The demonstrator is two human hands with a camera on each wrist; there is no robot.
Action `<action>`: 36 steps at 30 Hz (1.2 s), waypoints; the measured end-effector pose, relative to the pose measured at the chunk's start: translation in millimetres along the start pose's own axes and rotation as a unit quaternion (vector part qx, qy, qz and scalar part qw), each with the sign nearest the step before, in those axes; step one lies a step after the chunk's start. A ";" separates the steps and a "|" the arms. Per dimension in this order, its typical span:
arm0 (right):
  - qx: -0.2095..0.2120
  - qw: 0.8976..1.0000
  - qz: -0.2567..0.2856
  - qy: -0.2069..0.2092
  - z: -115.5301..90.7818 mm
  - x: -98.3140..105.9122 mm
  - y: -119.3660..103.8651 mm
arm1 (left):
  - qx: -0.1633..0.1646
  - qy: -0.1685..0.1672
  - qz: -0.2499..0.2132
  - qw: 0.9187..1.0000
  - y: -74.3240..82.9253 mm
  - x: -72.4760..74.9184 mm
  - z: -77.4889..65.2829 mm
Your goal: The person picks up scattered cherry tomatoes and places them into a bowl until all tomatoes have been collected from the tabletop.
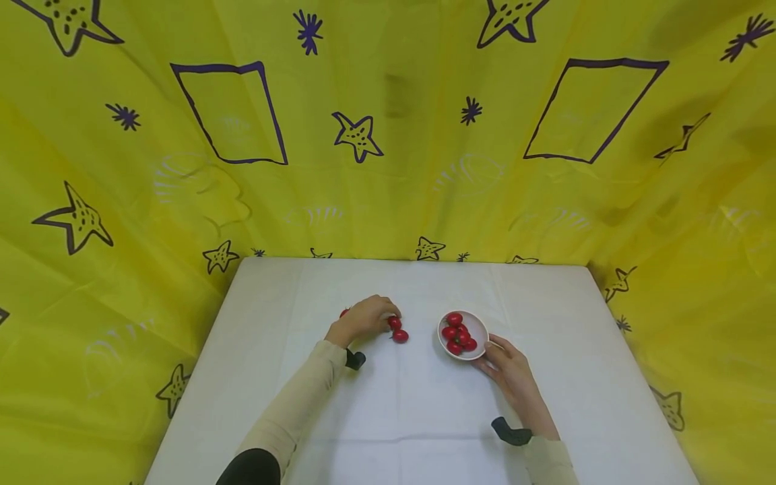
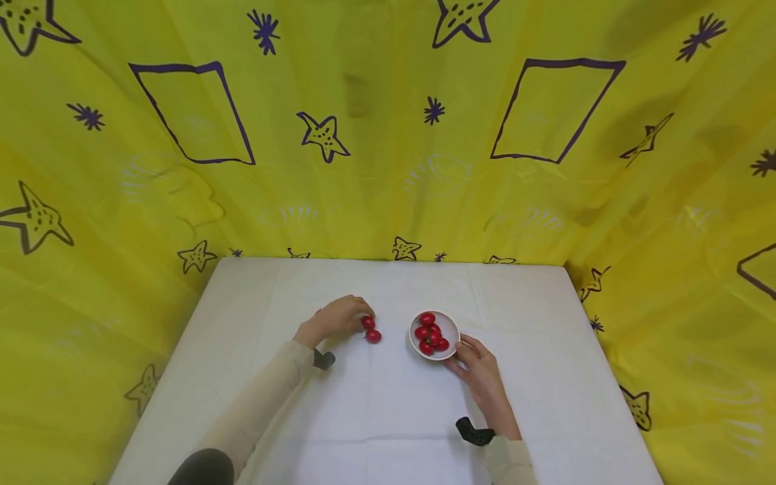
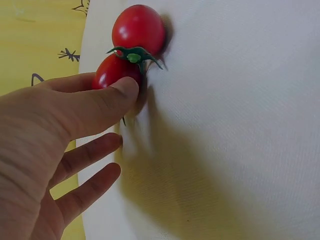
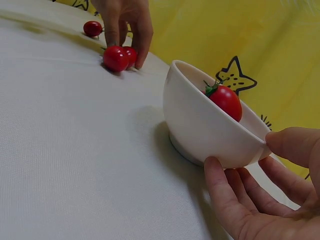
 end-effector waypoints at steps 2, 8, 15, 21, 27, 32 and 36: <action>-0.002 1.000 -0.002 -0.001 0.4 0.0 0.1 | 0.006 0.002 -0.005 1.000 -0.5 -1.3 -0.3; 0.003 1.000 0.008 -0.004 2.1 -0.5 0.6 | 0.022 0.012 -0.029 0.999 -1.0 -3.8 -1.3; 0.001 1.000 0.000 -0.005 2.1 1.3 -0.4 | 0.036 0.020 -0.047 0.998 2.5 -4.4 -3.5; 0.000 1.000 0.001 -0.007 1.5 1.7 -0.5 | 0.056 0.031 -0.085 0.994 3.8 -5.3 -4.2; 0.000 1.000 0.000 -0.004 1.1 2.0 -0.7 | 0.072 0.047 -0.137 0.987 5.5 -5.0 -2.9; -0.001 1.000 -0.003 -0.004 1.4 1.8 -0.1 | 0.077 0.049 -0.173 0.981 9.3 -7.0 -1.0; 0.000 1.000 -0.002 -0.003 1.2 1.7 0.4 | 0.073 0.059 -0.197 0.976 14.6 -7.7 1.5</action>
Point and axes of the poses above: each hand's wrist, its own z-axis towards the middle knuckle, its own x-axis out of the back of the hand, y = z × x, the point moved 2 cm from there along z, towards the middle knuckle, and after that the axes turned 14 degrees about z, right-handed, at the moved point
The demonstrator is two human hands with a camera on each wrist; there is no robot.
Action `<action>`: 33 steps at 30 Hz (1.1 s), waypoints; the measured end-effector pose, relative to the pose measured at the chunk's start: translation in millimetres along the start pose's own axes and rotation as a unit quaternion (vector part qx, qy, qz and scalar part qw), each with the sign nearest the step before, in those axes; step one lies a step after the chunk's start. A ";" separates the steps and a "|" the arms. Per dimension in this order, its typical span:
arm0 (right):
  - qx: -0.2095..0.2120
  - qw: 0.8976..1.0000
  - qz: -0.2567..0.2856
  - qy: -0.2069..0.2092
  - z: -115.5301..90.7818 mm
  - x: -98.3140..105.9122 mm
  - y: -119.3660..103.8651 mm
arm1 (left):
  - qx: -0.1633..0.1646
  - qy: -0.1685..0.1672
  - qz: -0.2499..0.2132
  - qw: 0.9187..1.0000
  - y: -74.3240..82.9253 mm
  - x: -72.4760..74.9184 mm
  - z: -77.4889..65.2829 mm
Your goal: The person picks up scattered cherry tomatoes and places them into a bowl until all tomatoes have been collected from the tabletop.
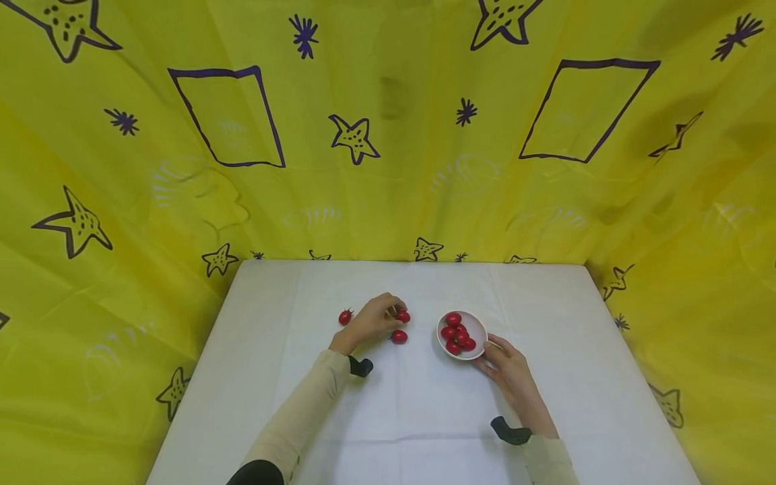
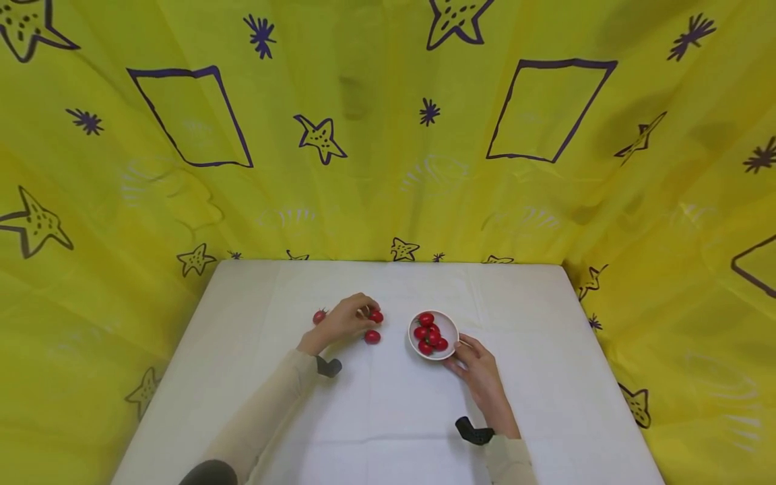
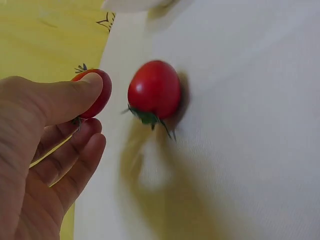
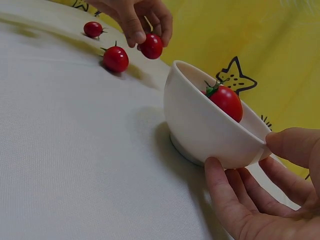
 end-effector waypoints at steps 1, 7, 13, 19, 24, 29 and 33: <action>0.001 1.000 0.000 0.000 -0.1 0.1 0.0 | -0.002 0.004 -0.008 1.000 1.5 -0.7 0.3; 0.005 1.000 0.001 -0.001 0.1 0.9 0.3 | -0.011 0.030 -0.069 0.997 13.4 -5.0 -0.8; 0.001 1.000 0.005 -0.001 1.1 0.3 1.2 | -0.007 0.039 -0.079 0.996 30.6 -11.7 -0.8; -0.001 1.000 0.010 -0.001 1.6 0.0 0.7 | -0.047 0.051 -0.067 0.995 51.3 -16.0 4.6; 0.000 1.000 0.012 0.001 1.2 -0.3 0.6 | -0.082 0.055 -0.051 0.994 67.1 -19.3 12.2; 0.003 1.000 0.017 -0.001 2.0 0.2 1.2 | -0.090 0.053 -0.039 0.994 81.2 -24.7 18.7; 0.007 1.000 0.013 -0.002 2.7 1.4 1.8 | -0.091 0.054 -0.021 0.994 90.8 -30.6 23.8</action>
Point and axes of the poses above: each hand's wrist, its own z-axis towards the middle knuckle, its own x-axis out of the back of the hand, y = z × x, the point moved 2 cm from there along z, towards the middle knuckle, and after that the axes turned 14 degrees about z, right-handed, at the moved point
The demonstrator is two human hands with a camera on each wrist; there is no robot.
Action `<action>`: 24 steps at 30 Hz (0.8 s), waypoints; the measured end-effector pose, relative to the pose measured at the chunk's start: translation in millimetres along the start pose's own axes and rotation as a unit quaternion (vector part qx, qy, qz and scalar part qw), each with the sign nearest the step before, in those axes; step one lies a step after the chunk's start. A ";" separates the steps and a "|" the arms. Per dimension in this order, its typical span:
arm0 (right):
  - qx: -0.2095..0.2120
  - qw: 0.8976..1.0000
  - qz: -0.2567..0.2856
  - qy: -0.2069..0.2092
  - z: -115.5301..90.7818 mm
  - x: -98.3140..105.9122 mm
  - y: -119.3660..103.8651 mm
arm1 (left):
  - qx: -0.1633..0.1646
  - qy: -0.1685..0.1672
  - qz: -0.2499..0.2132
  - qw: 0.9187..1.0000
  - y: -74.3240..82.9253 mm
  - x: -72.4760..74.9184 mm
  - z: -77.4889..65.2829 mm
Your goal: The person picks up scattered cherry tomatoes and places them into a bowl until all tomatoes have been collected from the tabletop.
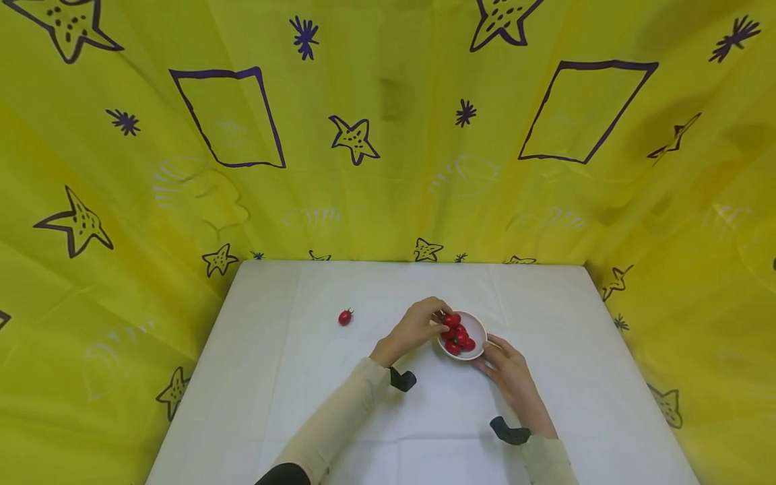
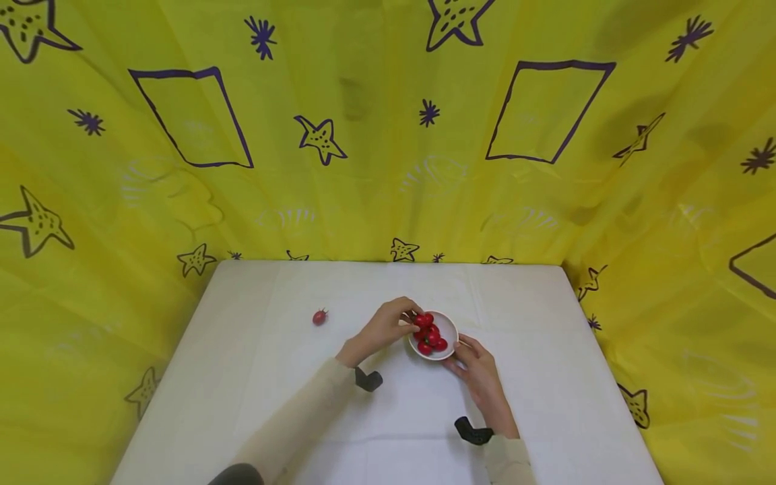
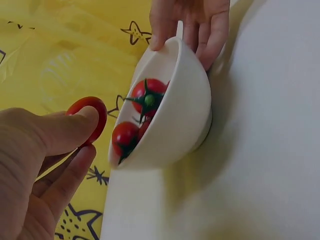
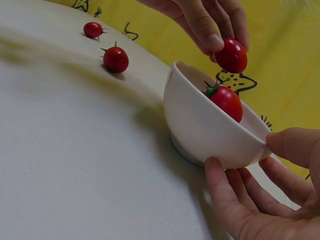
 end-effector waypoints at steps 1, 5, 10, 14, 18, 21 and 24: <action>0.001 1.000 -0.001 0.001 0.0 0.3 0.0 | 0.000 0.000 0.003 1.000 1.8 -1.8 1.5; 0.002 1.000 -0.003 0.001 -0.1 0.5 -0.2 | 0.002 -0.001 0.007 1.000 7.7 -7.6 6.5; 0.003 1.000 0.001 0.002 -1.6 -0.8 -0.8 | 0.001 -0.006 0.048 0.999 13.4 -12.0 10.3; 0.009 1.000 0.013 0.001 -2.9 -1.9 -1.5 | -0.015 -0.003 0.093 0.996 15.2 -15.5 12.7; 0.017 1.000 0.021 -0.004 -3.9 -1.5 -1.3 | -0.020 -0.012 0.112 0.993 16.0 -18.5 14.0; 0.023 1.000 0.020 -0.008 -3.6 -0.4 -0.3 | -0.023 -0.024 0.132 0.991 16.9 -19.9 14.5; 0.024 0.999 0.026 -0.006 -2.9 0.2 0.4 | -0.029 -0.033 0.157 0.987 18.4 -20.5 14.7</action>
Point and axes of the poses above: each hand's wrist, its own z-axis towards the middle knuckle, its own x-axis out of the back of the hand, y = z × x, the point moved 2 cm from there along z, towards the middle knuckle, and after that the axes turned 14 degrees about z, right-handed, at the moved point
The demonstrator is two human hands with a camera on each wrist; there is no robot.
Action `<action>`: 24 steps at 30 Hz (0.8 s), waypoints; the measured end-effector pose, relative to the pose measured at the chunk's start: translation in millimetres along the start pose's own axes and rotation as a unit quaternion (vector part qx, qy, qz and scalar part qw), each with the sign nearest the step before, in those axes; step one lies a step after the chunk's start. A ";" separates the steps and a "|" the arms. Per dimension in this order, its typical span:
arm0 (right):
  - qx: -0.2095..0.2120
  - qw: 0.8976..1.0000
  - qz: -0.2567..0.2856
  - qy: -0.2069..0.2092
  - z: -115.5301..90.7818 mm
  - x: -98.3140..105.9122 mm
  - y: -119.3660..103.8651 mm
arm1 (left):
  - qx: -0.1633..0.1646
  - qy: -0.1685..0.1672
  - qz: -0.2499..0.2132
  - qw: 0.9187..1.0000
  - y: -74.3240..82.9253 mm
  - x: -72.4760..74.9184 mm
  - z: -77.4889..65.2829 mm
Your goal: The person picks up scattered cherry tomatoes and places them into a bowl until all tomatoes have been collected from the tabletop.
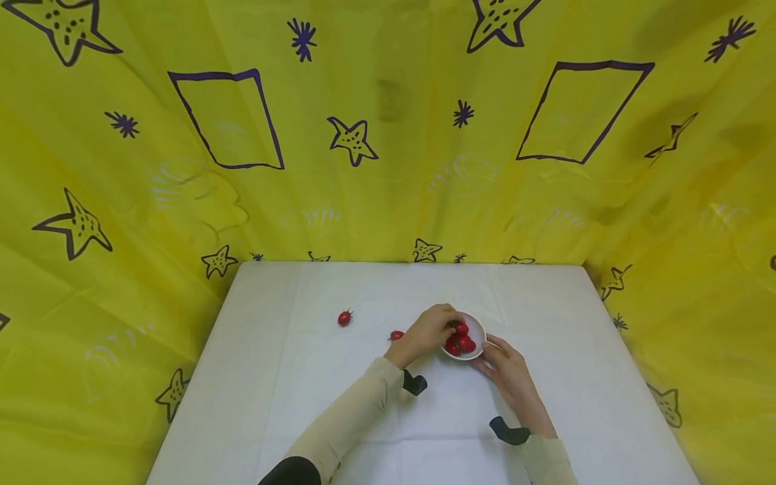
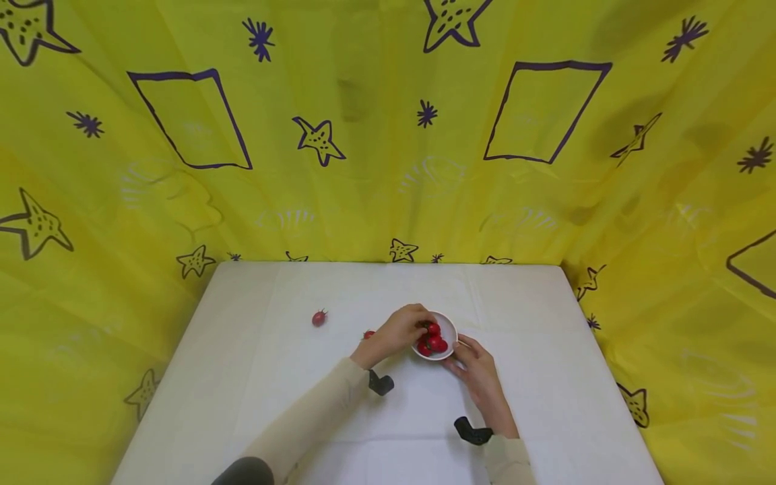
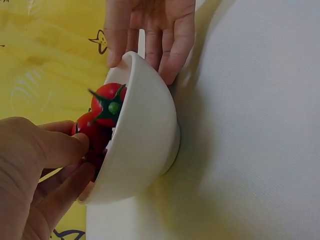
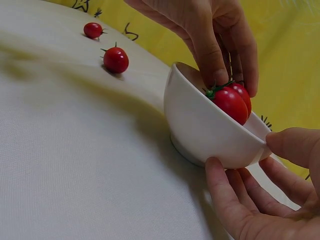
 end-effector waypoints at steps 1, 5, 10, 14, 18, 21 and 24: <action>0.000 1.000 0.002 0.000 0.6 0.2 0.2 | 0.000 -0.005 0.003 1.000 0.2 -0.2 0.0; -0.006 1.000 -0.001 -0.001 1.4 -0.1 0.4 | -0.002 -0.019 0.012 1.000 1.1 -0.6 -0.6; -0.010 1.000 -0.012 0.002 1.1 -1.5 0.8 | 0.001 -0.021 0.016 1.000 1.2 0.1 -2.6; -0.012 1.000 -0.016 0.003 0.2 -2.2 0.7 | 0.005 -0.008 0.008 1.000 1.3 2.5 -4.4; -0.012 1.000 -0.016 0.002 -0.1 -1.3 0.3 | 0.005 0.018 -0.006 1.000 0.4 4.0 -7.2; -0.014 1.000 -0.014 0.007 0.7 -0.5 0.6 | 0.012 0.039 -0.019 0.999 -1.1 3.6 -11.1; -0.015 1.000 -0.012 0.008 1.4 -0.1 0.9 | 0.026 0.052 -0.039 0.998 -3.8 1.8 -16.5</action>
Point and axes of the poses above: each hand's wrist, its own z-axis towards the middle knuckle, its own x-axis out of the back of the hand, y = z × x, the point moved 2 cm from there along z, towards the middle knuckle, and after that the axes turned 14 degrees about z, right-handed, at the moved point
